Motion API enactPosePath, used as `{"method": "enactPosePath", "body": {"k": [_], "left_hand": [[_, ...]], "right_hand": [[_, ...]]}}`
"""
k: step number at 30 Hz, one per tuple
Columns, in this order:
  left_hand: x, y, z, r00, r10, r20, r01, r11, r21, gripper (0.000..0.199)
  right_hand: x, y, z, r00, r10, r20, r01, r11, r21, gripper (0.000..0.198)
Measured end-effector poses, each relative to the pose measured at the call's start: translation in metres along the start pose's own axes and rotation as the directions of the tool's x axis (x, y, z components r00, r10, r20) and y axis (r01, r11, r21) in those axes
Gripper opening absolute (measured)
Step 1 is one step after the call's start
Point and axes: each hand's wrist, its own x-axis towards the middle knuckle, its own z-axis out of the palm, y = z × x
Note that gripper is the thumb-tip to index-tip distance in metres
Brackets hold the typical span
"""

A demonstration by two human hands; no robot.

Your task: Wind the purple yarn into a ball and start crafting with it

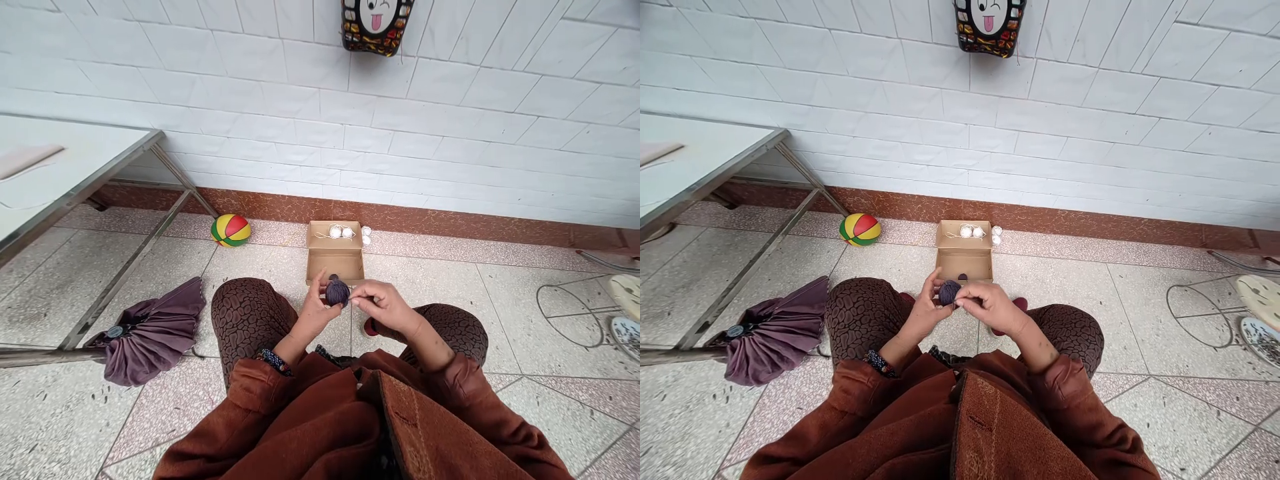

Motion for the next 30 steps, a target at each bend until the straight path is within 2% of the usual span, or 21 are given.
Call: {"method": "enactPosePath", "body": {"k": [4,8,11,14,19,22,26,30], "left_hand": [[-0.009,0.007,0.007,0.982,0.044,0.181,-0.052,0.998,0.035,0.096],[-0.014,0.011,0.007,0.953,0.093,0.29,-0.078,0.995,-0.063,0.098],[-0.011,0.01,0.004,0.963,0.083,0.255,-0.018,0.969,-0.247,0.097],[-0.003,0.005,0.0,0.994,0.025,0.107,0.019,0.92,-0.392,0.093],[0.009,-0.003,-0.009,0.988,-0.08,-0.133,0.02,0.914,-0.405,0.081],[0.01,-0.004,-0.012,0.973,-0.121,-0.196,0.044,0.934,-0.355,0.08],[0.007,-0.005,-0.011,0.984,-0.102,-0.146,0.072,0.978,-0.197,0.082],[0.001,-0.001,-0.004,1.0,-0.021,0.011,0.021,1.0,-0.023,0.089]], "right_hand": [[0.021,0.017,-0.009,0.998,-0.009,-0.068,0.005,0.998,-0.058,0.021],[0.022,0.054,0.006,0.984,0.111,-0.142,-0.122,0.99,-0.076,0.021],[0.007,0.076,0.028,0.973,0.203,-0.111,-0.21,0.976,-0.064,0.023],[-0.012,0.083,0.048,0.972,0.235,-0.02,-0.236,0.971,-0.046,0.023],[-0.035,0.065,0.06,0.978,0.156,0.136,-0.153,0.988,-0.031,0.026],[-0.038,0.044,0.055,0.978,0.067,0.196,-0.065,0.998,-0.017,0.027],[-0.03,0.014,0.036,0.985,-0.013,0.171,0.01,1.0,0.022,0.025],[-0.01,0.001,0.014,0.996,-0.043,0.081,0.046,0.998,-0.033,0.025]]}}
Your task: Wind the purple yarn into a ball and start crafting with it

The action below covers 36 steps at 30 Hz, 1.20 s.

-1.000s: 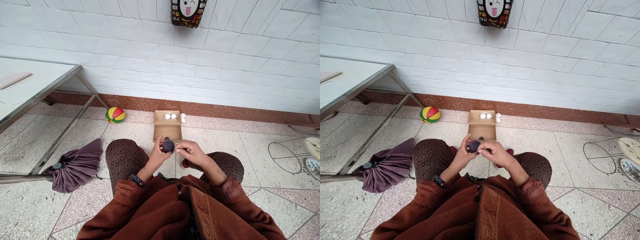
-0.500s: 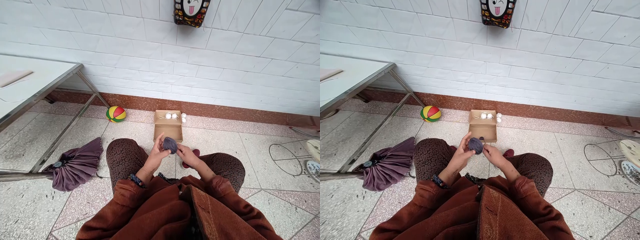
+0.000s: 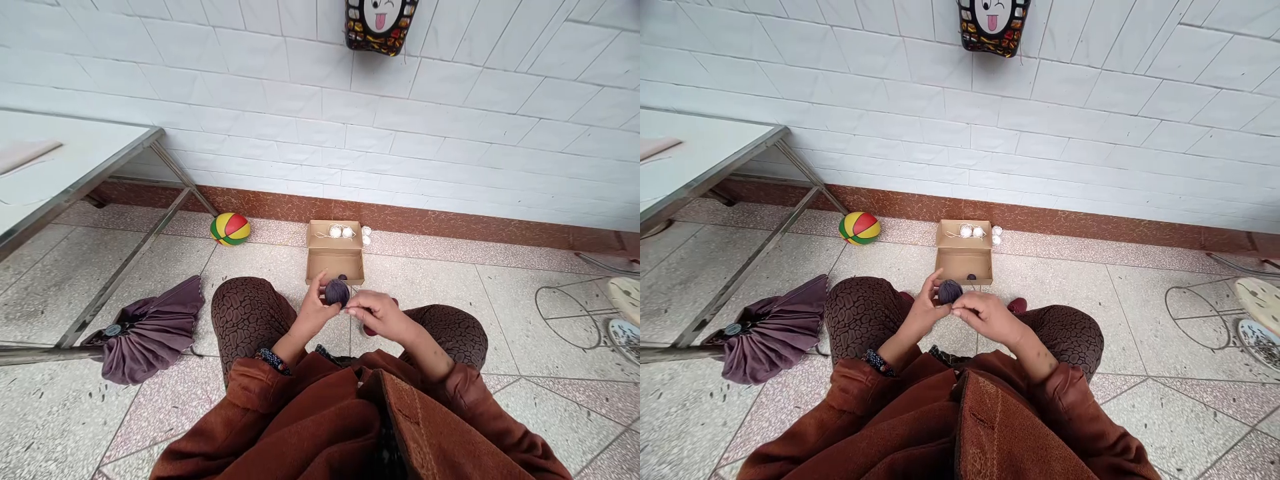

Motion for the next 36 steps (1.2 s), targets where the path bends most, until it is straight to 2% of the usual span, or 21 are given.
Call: {"method": "enactPosePath", "body": {"k": [4,6,8,11,14,16,20,24,26,28,33,36], "left_hand": [[-0.008,0.007,0.007,0.976,0.072,0.207,-0.089,0.993,0.074,0.091],[-0.012,0.01,0.008,0.957,0.087,0.277,-0.097,0.995,0.025,0.091],[-0.013,0.012,0.008,0.952,0.078,0.297,-0.062,0.996,-0.061,0.091],[-0.011,0.012,0.006,0.978,0.038,0.206,0.017,0.966,-0.259,0.091],[-0.005,0.008,0.003,0.997,-0.028,0.072,0.058,0.887,-0.458,0.08],[-0.001,0.004,0.002,0.997,-0.081,0.0,0.071,0.865,-0.496,0.07],[0.005,-0.006,-0.001,0.984,-0.144,-0.104,0.094,0.918,-0.386,0.056],[0.005,-0.008,-0.003,0.981,-0.111,-0.159,0.099,0.992,-0.082,0.056],[0.004,-0.005,-0.003,0.992,-0.039,-0.118,0.046,0.997,0.055,0.058],[0.002,-0.001,-0.001,1.0,0.009,-0.03,-0.006,0.997,0.083,0.06],[-0.006,0.006,0.004,0.973,0.014,0.23,0.002,0.998,-0.07,0.074],[-0.009,0.014,0.006,0.963,0.051,0.264,0.016,0.969,-0.246,0.088]], "right_hand": [[0.019,0.02,-0.011,0.989,0.038,-0.141,-0.048,0.996,-0.069,0.024],[0.022,0.037,-0.008,0.977,0.069,-0.203,-0.086,0.993,-0.075,0.024],[0.019,0.054,0.003,0.957,0.121,-0.263,-0.142,0.988,-0.065,0.026],[0.005,0.072,0.028,0.924,0.246,-0.294,-0.264,0.964,-0.022,0.031],[-0.013,0.075,0.05,0.948,0.276,-0.162,-0.282,0.959,-0.018,0.03],[-0.022,0.069,0.057,0.969,0.24,-0.062,-0.242,0.97,-0.018,0.029],[-0.028,0.045,0.052,0.991,0.128,0.051,-0.128,0.992,0.002,0.028],[-0.02,0.018,0.032,0.996,0.053,0.071,-0.053,0.999,0.004,0.021],[-0.012,0.008,0.02,0.998,0.022,0.057,-0.021,0.999,-0.024,0.018],[-0.002,0.004,0.007,1.0,-0.01,0.025,0.012,0.996,-0.084,0.017],[0.029,0.024,-0.014,0.995,-0.061,-0.077,0.04,0.967,-0.251,0.022],[0.038,0.05,-0.007,0.984,-0.006,-0.176,-0.032,0.977,-0.211,0.022]]}}
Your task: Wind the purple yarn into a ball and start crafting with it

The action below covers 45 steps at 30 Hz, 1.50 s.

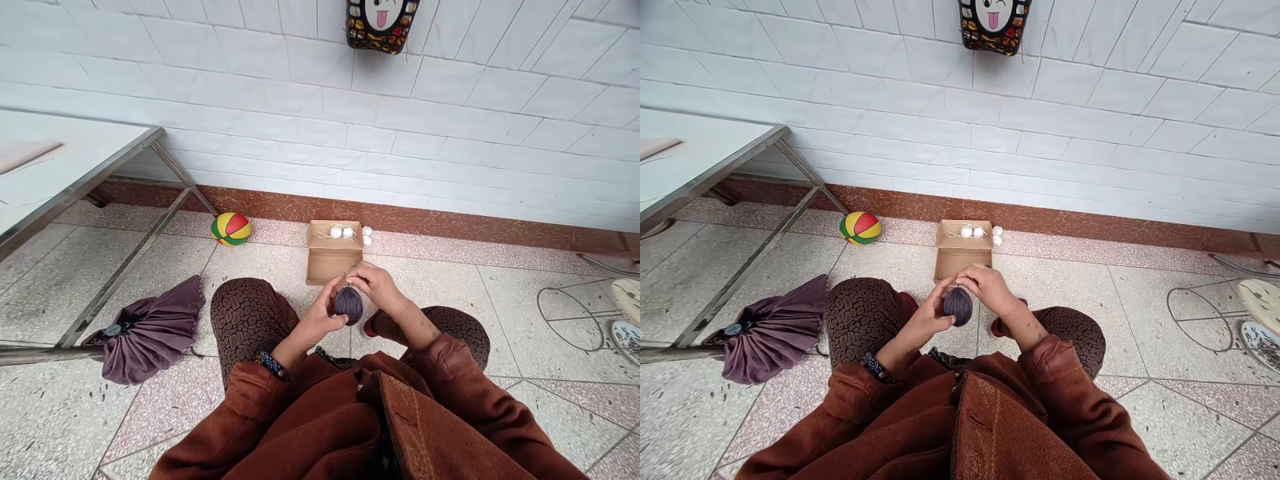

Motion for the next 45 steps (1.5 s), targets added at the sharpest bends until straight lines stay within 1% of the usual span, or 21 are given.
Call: {"method": "enactPosePath", "body": {"k": [1,3,5,6,9,12,16,19,21,24,26,27,28,29,30,32,34,37,39,42,45], "left_hand": [[0.001,0.003,0.001,1.0,0.01,-0.023,-0.011,0.997,-0.073,0.088],[0.006,0.008,-0.001,0.993,0.008,-0.115,-0.032,0.977,-0.209,0.081],[0.016,0.011,-0.009,0.973,-0.012,-0.23,-0.057,0.955,-0.292,0.07],[0.022,0.012,-0.014,0.961,-0.03,-0.274,-0.058,0.95,-0.308,0.065],[0.038,0.012,-0.031,0.922,-0.081,-0.378,-0.045,0.949,-0.312,0.06],[0.048,0.01,-0.041,0.902,-0.1,-0.419,-0.022,0.961,-0.276,0.058],[0.05,0.007,-0.036,0.894,-0.113,-0.434,0.035,0.983,-0.183,0.07],[0.048,0.004,-0.027,0.913,-0.055,-0.405,0.013,0.994,-0.105,0.08],[0.045,0.003,-0.021,0.937,-0.035,-0.347,0.012,0.998,-0.068,0.086],[0.04,0.005,-0.014,0.983,-0.025,-0.184,0.018,0.999,-0.039,0.092],[0.035,0.01,-0.01,0.997,-0.002,-0.072,0.0,1.0,-0.027,0.093],[0.034,0.013,-0.008,0.999,0.014,-0.04,-0.015,0.999,-0.029,0.093],[0.032,0.015,-0.007,0.999,0.031,-0.033,-0.032,0.999,-0.041,0.093],[0.031,0.018,-0.007,0.997,0.049,-0.051,-0.052,0.997,-0.063,0.093],[0.031,0.019,-0.007,0.994,0.064,-0.083,-0.072,0.993,-0.092,0.091],[0.033,0.021,-0.01,0.983,0.08,-0.162,-0.106,0.981,-0.16,0.086],[0.037,0.021,-0.016,0.968,0.071,-0.242,-0.125,0.969,-0.212,0.079],[0.045,0.018,-0.027,0.925,0.038,-0.379,-0.128,0.968,-0.216,0.072],[0.05,0.017,-0.034,0.89,0.002,-0.455,-0.103,0.975,-0.197,0.071],[0.056,0.015,-0.04,0.864,-0.033,-0.502,-0.059,0.984,-0.168,0.073],[0.058,0.015,-0.042,0.875,-0.024,-0.484,-0.048,0.99,-0.135,0.074]], "right_hand": [[-0.002,0.007,0.008,0.999,0.04,-0.033,-0.04,0.999,0.022,0.022],[-0.009,0.016,0.025,0.993,0.107,-0.049,-0.104,0.993,0.061,0.022],[-0.021,0.017,0.04,0.988,0.154,-0.009,-0.153,0.985,0.077,0.02],[-0.027,0.014,0.045,0.986,0.166,0.021,-0.167,0.983,0.08,0.02],[-0.039,-0.002,0.05,0.983,0.135,0.122,-0.147,0.984,0.1,0.021],[-0.041,-0.024,0.041,0.98,0.042,0.192,-0.068,0.989,0.131,0.022],[-0.03,-0.049,0.016,0.97,-0.08,0.23,0.054,0.992,0.117,0.021],[-0.01,-0.057,-0.006,0.974,-0.137,0.18,0.125,0.989,0.078,0.02],[0.007,-0.053,-0.019,0.982,-0.133,0.136,0.128,0.991,0.043,0.022],[0.031,-0.031,-0.028,0.994,-0.09,0.067,0.09,0.996,0.004,0.023],[0.04,-0.009,-0.024,0.999,-0.031,-0.014,0.031,0.999,0.01,0.023],[0.041,0.003,-0.018,0.999,0.003,-0.04,-0.002,1.0,0.026,0.023],[0.039,0.013,-0.011,0.997,0.046,-0.068,-0.043,0.998,0.045,0.023],[0.035,0.022,-0.001,0.99,0.099,-0.102,-0.093,0.994,0.061,0.024],[0.029,0.028,0.009,0.982,0.152,-0.109,-0.144,0.987,0.074,0.024],[0.013,0.035,0.031,0.976,0.209,-0.06,-0.203,0.975,0.09,0.025],[-0.004,0.033,0.049,0.977,0.215,-0.011,-0.213,0.973,0.088,0.022],[-0.024,0.019,0.064,0.985,0.146,0.091,-0.152,0.987,0.058,0.023],[-0.029,0.007,0.063,0.983,0.069,0.172,-0.076,0.996,0.038,0.023],[-0.024,-0.016,0.048,0.967,-0.066,0.247,0.056,0.997,0.046,0.023],[-0.007,-0.036,0.022,0.961,-0.15,0.231,0.14,0.988,0.063,0.023]]}}
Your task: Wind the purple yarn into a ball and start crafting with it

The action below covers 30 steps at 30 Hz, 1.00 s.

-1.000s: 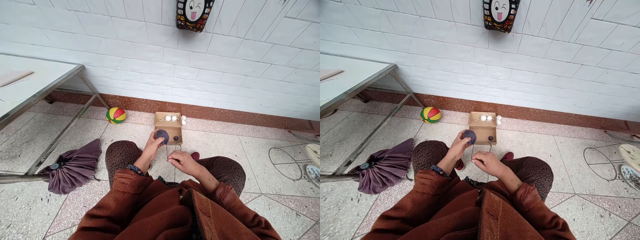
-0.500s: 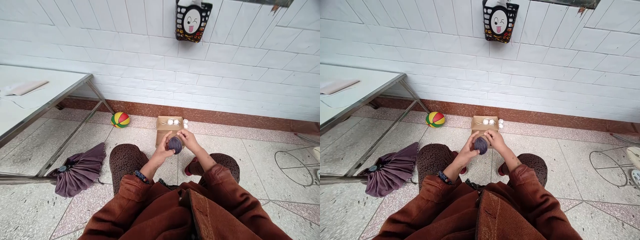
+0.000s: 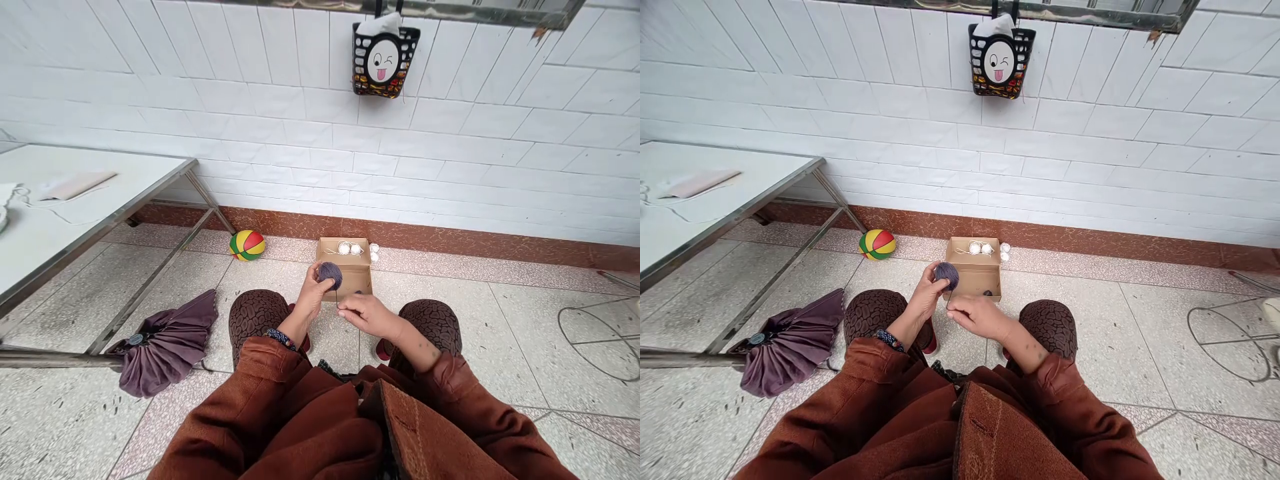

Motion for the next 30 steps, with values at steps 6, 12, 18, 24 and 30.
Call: {"method": "enactPosePath", "body": {"k": [6,12,18,24,30], "left_hand": [[-0.003,0.005,-0.001,0.962,0.023,0.271,-0.053,0.993,0.106,0.082],[0.003,0.021,0.0,0.853,0.016,0.521,-0.062,0.995,0.072,0.087],[0.04,0.036,0.004,0.923,0.06,0.381,-0.037,0.997,-0.066,0.075],[0.092,0.046,0.009,0.955,0.112,0.274,-0.14,0.986,0.086,0.08],[0.106,0.033,0.01,0.93,0.071,0.362,-0.149,0.97,0.192,0.094]], "right_hand": [[0.047,0.015,-0.058,0.989,-0.041,-0.144,0.031,0.997,-0.067,0.027],[0.074,0.079,-0.059,0.97,0.079,-0.232,-0.089,0.995,-0.035,0.026],[0.061,0.102,-0.01,0.959,0.238,-0.154,-0.243,0.97,-0.01,0.022],[0.061,0.073,-0.011,0.997,0.071,-0.024,-0.074,0.988,-0.134,0.022],[0.097,0.059,-0.064,0.991,-0.024,-0.134,0.006,0.991,-0.133,0.028]]}}
